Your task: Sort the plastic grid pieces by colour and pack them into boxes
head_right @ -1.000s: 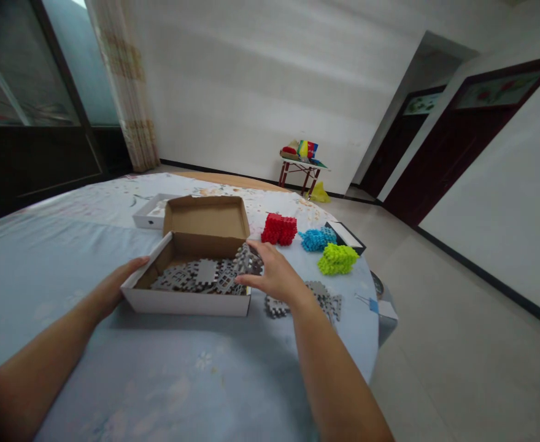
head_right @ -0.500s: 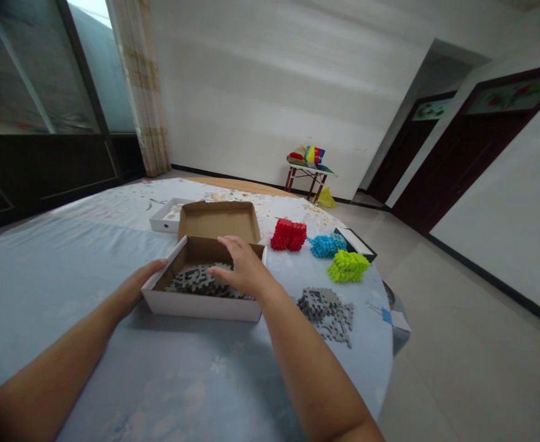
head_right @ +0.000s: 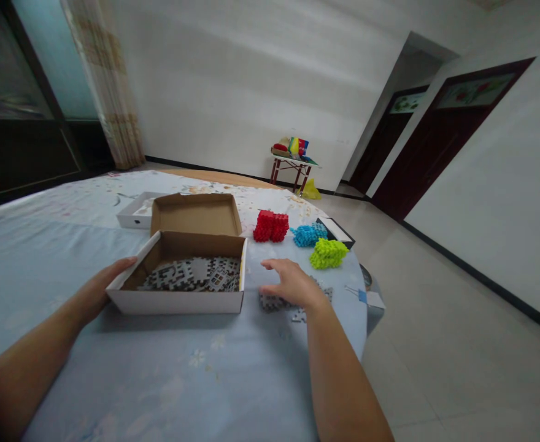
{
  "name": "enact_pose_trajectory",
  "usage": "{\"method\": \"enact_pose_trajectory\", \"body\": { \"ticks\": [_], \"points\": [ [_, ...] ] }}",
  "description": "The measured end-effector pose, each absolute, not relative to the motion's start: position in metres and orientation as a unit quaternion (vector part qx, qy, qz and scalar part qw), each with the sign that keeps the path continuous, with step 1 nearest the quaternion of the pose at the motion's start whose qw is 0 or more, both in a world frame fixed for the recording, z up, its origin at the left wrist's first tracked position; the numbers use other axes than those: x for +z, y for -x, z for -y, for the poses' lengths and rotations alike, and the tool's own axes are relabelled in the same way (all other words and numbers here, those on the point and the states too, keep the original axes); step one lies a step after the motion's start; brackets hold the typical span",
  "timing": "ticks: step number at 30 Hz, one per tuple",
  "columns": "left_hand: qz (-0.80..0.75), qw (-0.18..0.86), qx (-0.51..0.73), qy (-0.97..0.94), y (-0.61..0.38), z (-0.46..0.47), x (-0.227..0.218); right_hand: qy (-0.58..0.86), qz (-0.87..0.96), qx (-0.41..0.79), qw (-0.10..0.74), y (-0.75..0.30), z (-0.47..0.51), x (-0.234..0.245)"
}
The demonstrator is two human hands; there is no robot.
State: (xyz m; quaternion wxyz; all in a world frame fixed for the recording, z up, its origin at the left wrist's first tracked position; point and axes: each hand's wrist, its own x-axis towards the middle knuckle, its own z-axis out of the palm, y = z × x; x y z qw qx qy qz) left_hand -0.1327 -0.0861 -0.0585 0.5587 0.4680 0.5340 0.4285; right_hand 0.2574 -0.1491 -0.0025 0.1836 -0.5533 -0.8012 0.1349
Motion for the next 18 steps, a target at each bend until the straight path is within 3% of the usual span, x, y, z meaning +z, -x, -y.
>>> {"method": "enact_pose_trajectory", "body": {
  "ticks": [7,18],
  "points": [
    [-0.533,0.575,0.437,-0.44,0.133,0.086,-0.058,0.585,0.801,0.125,0.035,-0.258,0.158,-0.015],
    [-0.545,0.581,0.436,-0.419,0.129,0.088,-0.054,0.556,0.827,0.078,-0.016,-0.249,0.159,-0.028]
  ]
}}
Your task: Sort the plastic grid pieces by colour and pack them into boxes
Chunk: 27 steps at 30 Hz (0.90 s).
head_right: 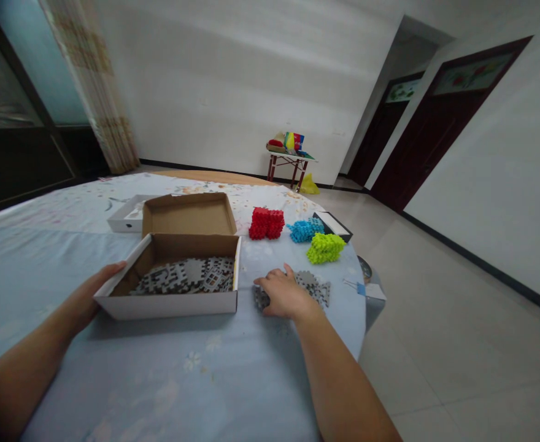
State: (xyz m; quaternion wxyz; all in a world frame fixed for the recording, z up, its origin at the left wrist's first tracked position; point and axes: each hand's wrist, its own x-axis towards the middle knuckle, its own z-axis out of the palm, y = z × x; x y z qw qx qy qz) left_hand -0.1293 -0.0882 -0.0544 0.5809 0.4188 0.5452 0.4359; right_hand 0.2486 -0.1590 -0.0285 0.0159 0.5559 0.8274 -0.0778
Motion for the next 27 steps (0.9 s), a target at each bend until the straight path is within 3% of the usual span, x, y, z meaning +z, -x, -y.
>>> {"method": "enact_pose_trajectory", "body": {
  "ticks": [5,11,17,23,27],
  "points": [
    [-0.538,0.584,0.437,-0.424,0.131,0.087,-0.056,-0.559,-0.828,-0.033,-0.014,-0.245,0.16,-0.028],
    [-0.539,0.582,0.433,-0.428,0.13,0.088,-0.055,-0.578,-0.797,0.013,-0.175,-0.251,0.156,-0.021],
    [-0.541,0.563,0.433,-0.45,0.131,0.087,-0.056,-0.501,-0.809,-0.031,-0.306,-0.221,0.141,-0.004],
    [-0.549,0.544,0.432,-0.464,0.13,0.087,-0.053,-0.458,-0.821,-0.052,-0.338,-0.173,0.12,0.001],
    [-0.559,0.521,0.443,-0.47,0.13,0.087,-0.051,-0.442,-0.836,-0.083,-0.313,-0.163,0.118,0.004]
  ]
}}
